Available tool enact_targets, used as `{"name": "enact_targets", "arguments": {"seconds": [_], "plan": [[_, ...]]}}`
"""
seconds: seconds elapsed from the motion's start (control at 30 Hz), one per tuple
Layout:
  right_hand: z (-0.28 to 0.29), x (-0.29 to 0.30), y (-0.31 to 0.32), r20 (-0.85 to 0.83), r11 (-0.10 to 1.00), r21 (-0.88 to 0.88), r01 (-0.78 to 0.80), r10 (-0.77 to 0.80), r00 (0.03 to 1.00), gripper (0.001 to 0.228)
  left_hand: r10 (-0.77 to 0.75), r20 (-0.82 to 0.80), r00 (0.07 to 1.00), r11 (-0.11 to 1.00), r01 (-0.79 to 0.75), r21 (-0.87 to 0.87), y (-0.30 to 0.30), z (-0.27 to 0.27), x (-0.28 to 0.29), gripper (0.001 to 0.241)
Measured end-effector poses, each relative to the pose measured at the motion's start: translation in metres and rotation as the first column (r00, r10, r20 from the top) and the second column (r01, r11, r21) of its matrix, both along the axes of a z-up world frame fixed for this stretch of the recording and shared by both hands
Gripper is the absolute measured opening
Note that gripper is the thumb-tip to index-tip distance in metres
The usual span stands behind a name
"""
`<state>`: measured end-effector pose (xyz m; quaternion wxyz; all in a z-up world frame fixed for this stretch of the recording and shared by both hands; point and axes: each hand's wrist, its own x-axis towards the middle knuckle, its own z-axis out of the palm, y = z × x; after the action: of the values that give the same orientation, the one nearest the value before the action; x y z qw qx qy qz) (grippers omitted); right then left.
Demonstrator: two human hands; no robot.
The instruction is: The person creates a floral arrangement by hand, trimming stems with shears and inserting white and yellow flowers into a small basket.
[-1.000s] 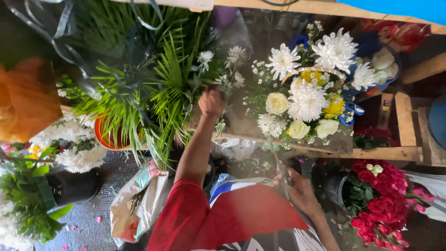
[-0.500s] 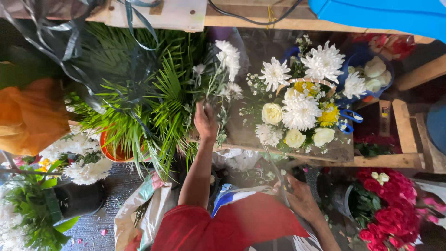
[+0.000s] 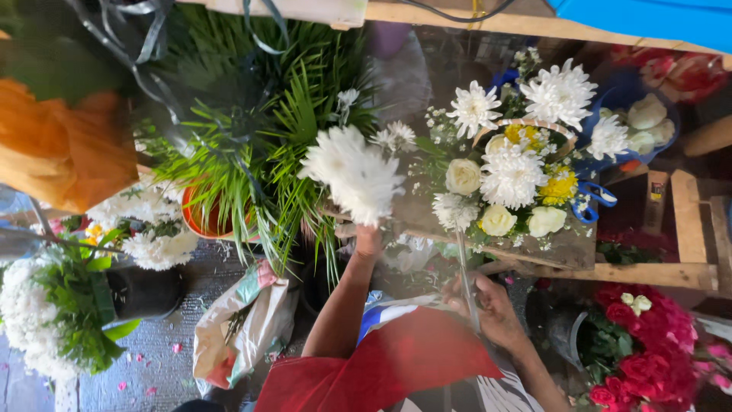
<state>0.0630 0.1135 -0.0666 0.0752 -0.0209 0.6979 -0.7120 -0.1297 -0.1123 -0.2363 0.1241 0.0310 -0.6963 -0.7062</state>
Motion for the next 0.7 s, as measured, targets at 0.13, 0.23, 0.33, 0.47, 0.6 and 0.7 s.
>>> {"name": "enact_targets", "arguments": {"seconds": [0.13, 0.23, 0.33, 0.47, 0.6, 0.7], "plan": [[-0.015, 0.001, 0.001, 0.211, 0.997, 0.059, 0.056, -0.067, 0.975, 0.022, -0.086, 0.326, 0.941, 0.900, -0.067, 0.430, 0.007, 0.045, -0.004, 0.033], [-0.014, 0.002, -0.001, 0.260, 0.974, 0.219, 0.051, -0.108, 0.960, 0.020, 0.057, 0.379, 0.923, 0.877, -0.227, 0.422, -0.003, 0.123, -0.003, 0.019], [0.006, -0.006, -0.006, 0.255, 0.900, 0.432, -0.057, -0.061, 0.965, 0.014, 0.207, 0.352, 0.913, 0.869, -0.336, 0.362, -0.018, 0.164, -0.002, 0.020], [0.084, -0.045, -0.048, 0.304, 0.909, 0.408, -0.091, -0.042, 0.952, 0.035, 0.407, 0.206, 0.890, 0.800, -0.456, 0.391, -0.035, 0.204, -0.021, 0.021], [0.037, -0.080, -0.063, 0.509, 0.808, 0.499, -0.314, 0.020, 0.860, 0.056, 0.404, 0.137, 0.905, 0.794, -0.421, 0.438, -0.041, 0.211, -0.048, 0.019], [0.031, -0.107, -0.087, 0.390, 0.660, 0.620, -0.424, 0.209, 0.897, 0.058, 0.406, 0.131, 0.904, 0.782, -0.418, 0.461, -0.041, 0.225, -0.042, 0.028]]}}
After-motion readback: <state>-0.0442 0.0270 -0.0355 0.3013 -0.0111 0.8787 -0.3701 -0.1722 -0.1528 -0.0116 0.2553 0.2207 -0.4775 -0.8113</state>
